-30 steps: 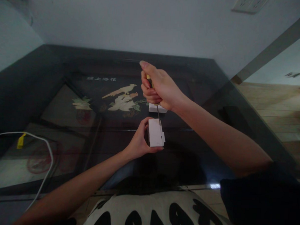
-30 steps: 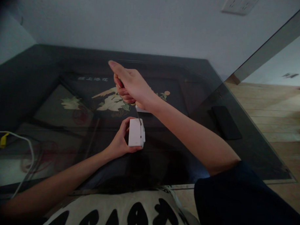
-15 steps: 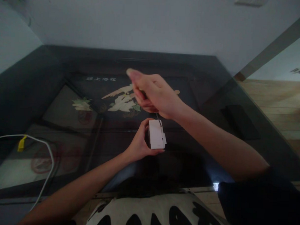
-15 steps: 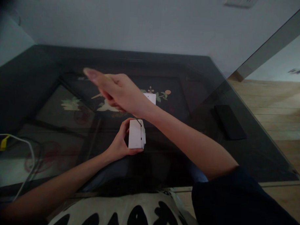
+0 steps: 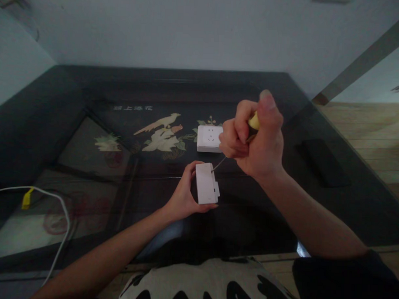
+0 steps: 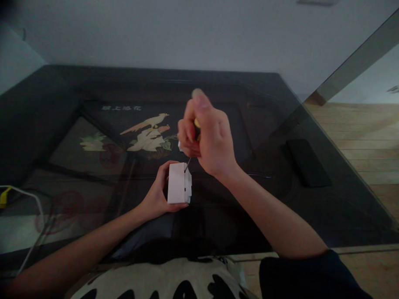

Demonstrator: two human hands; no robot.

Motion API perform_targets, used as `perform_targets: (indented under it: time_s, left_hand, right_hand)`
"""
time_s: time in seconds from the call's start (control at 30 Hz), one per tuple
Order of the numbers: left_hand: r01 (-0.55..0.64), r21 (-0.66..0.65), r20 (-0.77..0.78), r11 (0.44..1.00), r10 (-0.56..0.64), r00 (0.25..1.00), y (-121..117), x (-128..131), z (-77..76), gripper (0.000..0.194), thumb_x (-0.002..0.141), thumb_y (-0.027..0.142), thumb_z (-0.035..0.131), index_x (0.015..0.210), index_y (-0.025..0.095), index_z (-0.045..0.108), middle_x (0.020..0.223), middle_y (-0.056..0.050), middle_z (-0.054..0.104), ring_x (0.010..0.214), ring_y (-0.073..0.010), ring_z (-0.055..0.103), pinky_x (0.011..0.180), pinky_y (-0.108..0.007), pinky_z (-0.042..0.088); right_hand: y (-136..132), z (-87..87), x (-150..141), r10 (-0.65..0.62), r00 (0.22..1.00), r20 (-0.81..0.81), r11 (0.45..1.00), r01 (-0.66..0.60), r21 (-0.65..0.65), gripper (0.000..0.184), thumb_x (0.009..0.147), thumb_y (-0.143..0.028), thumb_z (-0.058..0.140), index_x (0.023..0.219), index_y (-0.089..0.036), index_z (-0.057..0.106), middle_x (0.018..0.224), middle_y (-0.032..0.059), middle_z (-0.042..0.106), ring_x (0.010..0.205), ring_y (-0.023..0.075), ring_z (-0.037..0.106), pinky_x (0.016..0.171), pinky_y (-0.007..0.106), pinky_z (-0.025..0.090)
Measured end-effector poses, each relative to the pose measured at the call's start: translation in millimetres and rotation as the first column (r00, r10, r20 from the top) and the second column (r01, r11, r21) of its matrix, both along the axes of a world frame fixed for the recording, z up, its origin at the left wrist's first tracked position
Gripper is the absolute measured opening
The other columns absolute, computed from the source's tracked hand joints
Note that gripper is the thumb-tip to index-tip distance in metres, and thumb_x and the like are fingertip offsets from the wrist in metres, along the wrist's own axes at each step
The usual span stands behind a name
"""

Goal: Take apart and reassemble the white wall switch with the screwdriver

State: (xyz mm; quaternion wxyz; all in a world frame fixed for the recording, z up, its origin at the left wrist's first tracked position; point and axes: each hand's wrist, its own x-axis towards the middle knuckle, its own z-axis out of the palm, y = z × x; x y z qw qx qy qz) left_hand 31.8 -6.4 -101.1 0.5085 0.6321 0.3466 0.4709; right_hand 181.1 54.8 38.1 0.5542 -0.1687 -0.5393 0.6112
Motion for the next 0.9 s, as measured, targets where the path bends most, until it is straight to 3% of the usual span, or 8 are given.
perform_targets:
  time_s: [0.13,0.27,0.37,0.63,0.77,0.9]
  left_hand:
    - [0.004,0.013,-0.004,1.0,-0.004,1.0,1,0,0.4,0.097,0.059,0.037,0.09,0.135,0.028,0.031,0.133,-0.01,0.05,0.123,-0.0324,0.052,0.107,-0.051,0.041]
    - [0.0,0.026,0.002,1.0,0.0,1.0,2,1,0.3,0.095,0.058,0.043,0.089,0.133,0.026,0.034,0.135,-0.012,0.05,0.127,-0.0345,0.051,0.109,-0.053,0.039]
    - [-0.008,0.018,-0.011,1.0,0.008,1.0,3,2,-0.4,0.094,0.058,0.043,0.089,0.132,0.025,0.033,0.131,-0.012,0.054,0.124,-0.0334,0.054,0.107,-0.052,0.042]
    - [-0.085,0.009,-0.115,0.996,0.086,0.99,-1,1,-4.2,0.084,0.056,0.041,0.089,0.124,0.019,0.044,0.125,-0.014,0.059,0.118,-0.0363,0.057,0.102,-0.055,0.046]
    - [-0.064,0.014,-0.177,0.998,0.066,0.982,-5,1,-8.2,0.066,0.059,0.042,0.089,0.113,0.019,0.059,0.115,-0.011,0.066,0.116,-0.0389,0.058,0.103,-0.06,0.043]
    - [-0.02,0.025,-0.138,0.999,0.023,0.99,-5,3,-12.8,0.041,0.083,0.042,0.073,0.115,0.02,0.062,0.117,-0.009,0.066,0.109,-0.03,0.062,0.092,-0.05,0.053]
  right_hand:
    - [-4,7.3,-16,0.117,0.976,0.186,0.986,-0.137,0.096,0.052,0.09,-0.05,0.059,0.05,-0.021,0.043,0.046,-0.0073,0.037,0.039,0.0058,0.032,0.039,0.023,0.023]
    - [6,9.3,-32,0.216,0.923,0.32,0.952,-0.272,0.143,0.054,0.095,-0.053,0.049,0.052,-0.021,0.039,0.046,-0.0085,0.034,0.04,0.0048,0.029,0.04,0.023,0.023]
    - [12,7.4,-41,0.221,0.899,0.378,0.944,-0.294,0.147,0.054,0.097,-0.052,0.046,0.053,-0.021,0.04,0.044,-0.009,0.033,0.039,0.0045,0.029,0.04,0.024,0.022]
    - [-2,5.6,-50,0.063,0.849,0.524,0.904,-0.271,0.331,0.041,0.097,-0.037,0.052,0.061,-0.021,0.039,0.058,-0.0077,0.034,0.056,0.0089,0.033,0.056,0.027,0.024]
    - [-15,2.2,-56,-0.046,0.73,0.682,0.88,-0.293,0.373,0.037,0.093,-0.024,0.056,0.064,-0.023,0.033,0.059,-0.0078,0.031,0.057,0.0103,0.03,0.057,0.026,0.023]
    - [-25,-5.5,-59,-0.18,0.605,0.776,0.846,-0.307,0.436,0.039,0.094,-0.041,0.053,0.067,-0.024,0.032,0.061,-0.0059,0.033,0.056,0.012,0.029,0.057,0.028,0.02]
